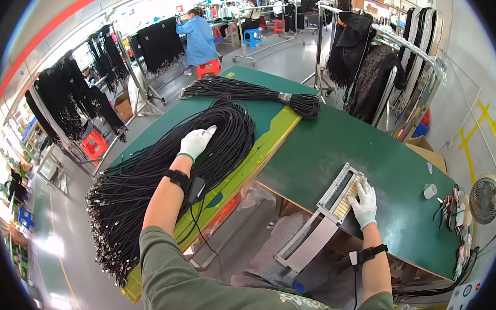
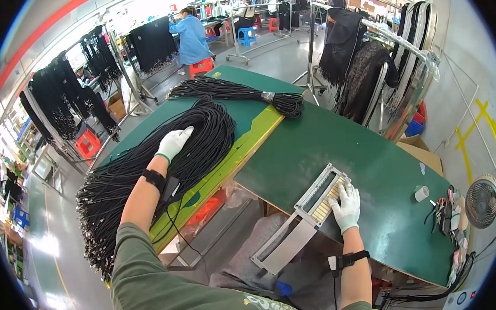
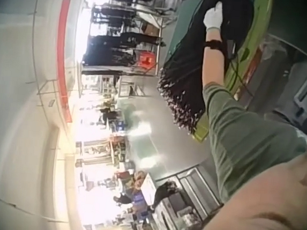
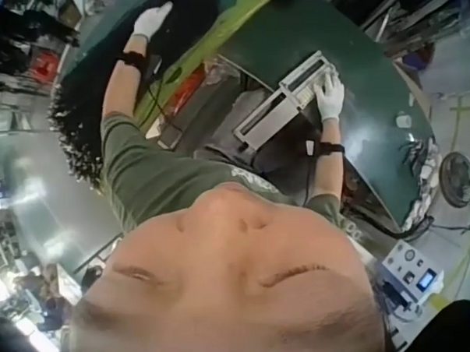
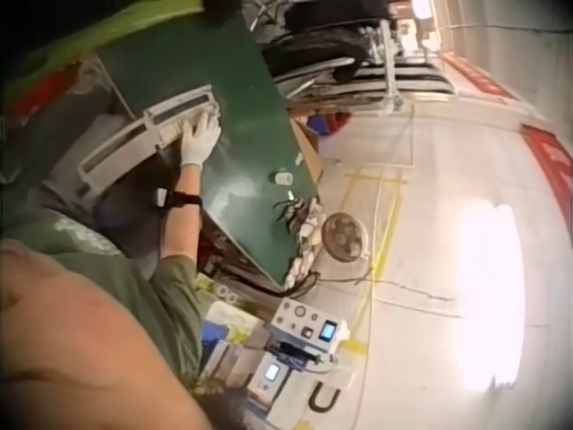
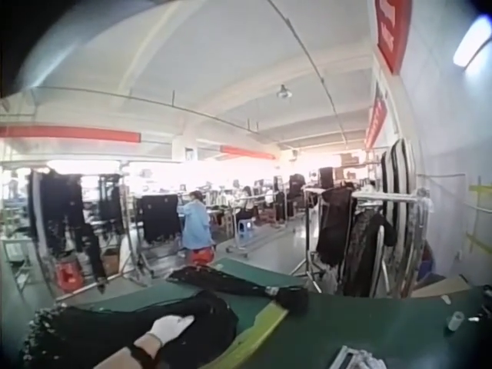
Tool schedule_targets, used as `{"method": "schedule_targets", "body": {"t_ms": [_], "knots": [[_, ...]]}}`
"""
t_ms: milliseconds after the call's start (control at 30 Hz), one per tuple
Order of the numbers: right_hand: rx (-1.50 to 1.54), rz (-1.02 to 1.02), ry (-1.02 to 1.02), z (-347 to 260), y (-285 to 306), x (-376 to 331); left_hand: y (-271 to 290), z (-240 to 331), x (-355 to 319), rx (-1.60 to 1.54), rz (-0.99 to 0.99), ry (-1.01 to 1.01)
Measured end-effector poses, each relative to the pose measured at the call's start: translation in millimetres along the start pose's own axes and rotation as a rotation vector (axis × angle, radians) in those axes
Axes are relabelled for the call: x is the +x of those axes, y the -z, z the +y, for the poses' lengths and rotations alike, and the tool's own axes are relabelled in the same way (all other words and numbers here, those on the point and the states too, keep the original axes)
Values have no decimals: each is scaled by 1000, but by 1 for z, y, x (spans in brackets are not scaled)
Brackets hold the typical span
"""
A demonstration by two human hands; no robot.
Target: The person places cables into a metal jig, carries the jig to a machine for processing, and returns to the table. They then remove the cables from the jig, bundle them together, and secure the bundle with tape before setting it aside.
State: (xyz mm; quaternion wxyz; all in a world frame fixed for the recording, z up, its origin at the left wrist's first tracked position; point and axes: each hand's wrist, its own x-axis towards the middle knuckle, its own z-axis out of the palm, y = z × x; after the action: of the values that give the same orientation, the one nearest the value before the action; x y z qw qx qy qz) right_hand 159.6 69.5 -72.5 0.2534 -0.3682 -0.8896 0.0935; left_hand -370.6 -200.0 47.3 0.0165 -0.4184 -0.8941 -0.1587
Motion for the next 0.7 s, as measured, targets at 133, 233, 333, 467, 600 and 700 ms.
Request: {"method": "schedule_targets", "body": {"t_ms": [133,233,333,467,600,700], "knots": [[59,-16,13,-22,-6,8,-14,-46,31,43,31,-148],[4,-30,-52,0,4,-1,-5,45,51,-225,-163,66],[25,5,-28,-2,5,0,-3,67,43,-302,-78,143],[54,-4,-20,-13,1,3,-23,37,41,-451,232,23],[41,-21,-41,-9,2,1,-5,33,46,-893,177,-53],[26,-6,-36,-9,4,2,23,35,33,-883,167,-58]]}}
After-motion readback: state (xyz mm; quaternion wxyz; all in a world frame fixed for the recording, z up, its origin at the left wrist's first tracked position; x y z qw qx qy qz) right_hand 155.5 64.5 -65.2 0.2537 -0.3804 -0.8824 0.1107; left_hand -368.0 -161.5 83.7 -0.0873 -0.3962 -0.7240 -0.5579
